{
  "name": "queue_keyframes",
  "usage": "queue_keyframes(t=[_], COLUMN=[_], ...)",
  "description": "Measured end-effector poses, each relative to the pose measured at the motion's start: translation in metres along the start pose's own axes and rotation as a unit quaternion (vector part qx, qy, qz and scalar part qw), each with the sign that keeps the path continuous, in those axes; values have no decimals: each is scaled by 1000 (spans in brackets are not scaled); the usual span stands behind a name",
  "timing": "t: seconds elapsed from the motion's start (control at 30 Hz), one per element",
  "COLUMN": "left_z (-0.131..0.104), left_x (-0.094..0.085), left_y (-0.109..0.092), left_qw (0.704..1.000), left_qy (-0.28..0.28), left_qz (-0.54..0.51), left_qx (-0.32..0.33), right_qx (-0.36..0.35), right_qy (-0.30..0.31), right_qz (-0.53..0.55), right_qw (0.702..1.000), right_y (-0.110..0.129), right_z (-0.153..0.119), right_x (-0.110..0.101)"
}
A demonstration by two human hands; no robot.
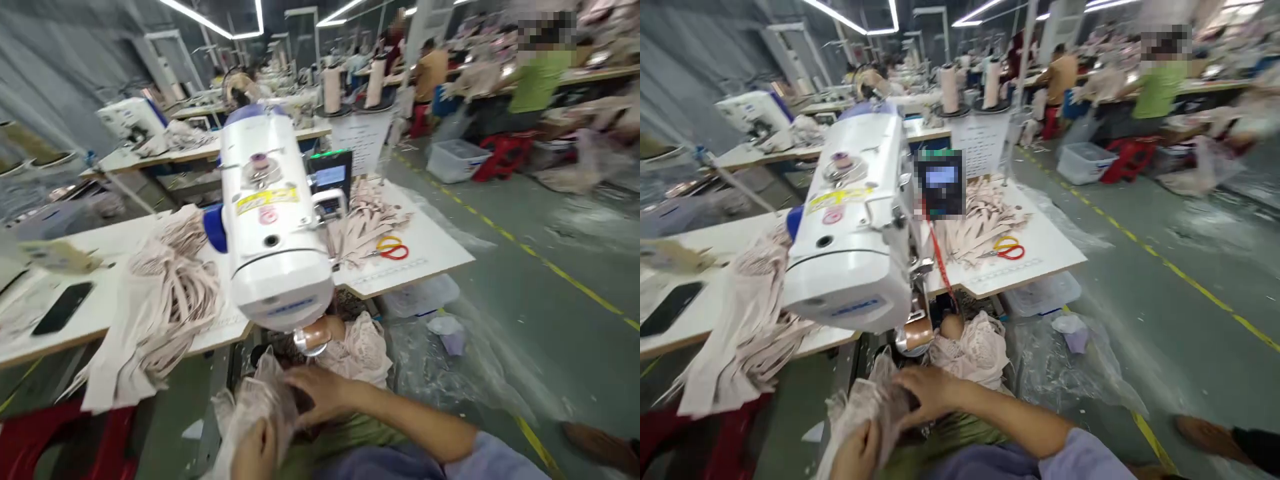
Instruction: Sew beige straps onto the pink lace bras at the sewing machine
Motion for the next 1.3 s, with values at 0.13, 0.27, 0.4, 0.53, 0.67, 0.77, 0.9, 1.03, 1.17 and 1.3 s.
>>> queue_keyframes(t=[0.13,0.27,0.4,0.53,0.67,0.77,0.9,1.03,1.17,1.3], left_z=[-14,-7,-23,-27,-33,-40,-37,-38,-47,-39], left_x=[-6,14,71,83,85,91,81,54,17,-15], left_y=[0,-26,-85,-108,-105,-103,-106,-130,-163,-169], left_qw=[997,963,833,813,887,899,926,950,899,866], left_qy=[37,116,359,307,305,337,288,182,27,-110], left_qz=[-45,-242,-415,-487,-347,-279,-239,-161,-67,70], left_qx=[55,29,-71,-83,-5,32,56,198,432,482], right_qx=[-25,-6,94,178,283,315,313,262,208,131], right_qy=[50,95,54,-38,-238,-353,-424,-461,-442,-336], right_qz=[13,129,83,-4,-117,-155,-135,-70,56,351], right_qw=[998,987,991,983,922,867,839,845,871,864], right_y=[9,37,46,14,-38,-63,-76,-72,-46,-7], right_z=[-5,-30,-69,-78,-31,14,40,27,0,-24], right_x=[-5,-28,-71,-129,-216,-263,-285,-284,-255,-186])
Point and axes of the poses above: each hand's wrist, its own z-axis towards the middle knuckle, its own x-axis out of the palm, y = z × x, the point moved 5 cm from there along z, towards the middle knuckle, and after that the axes turned 4 degrees about -x, right-handed, at the moved point
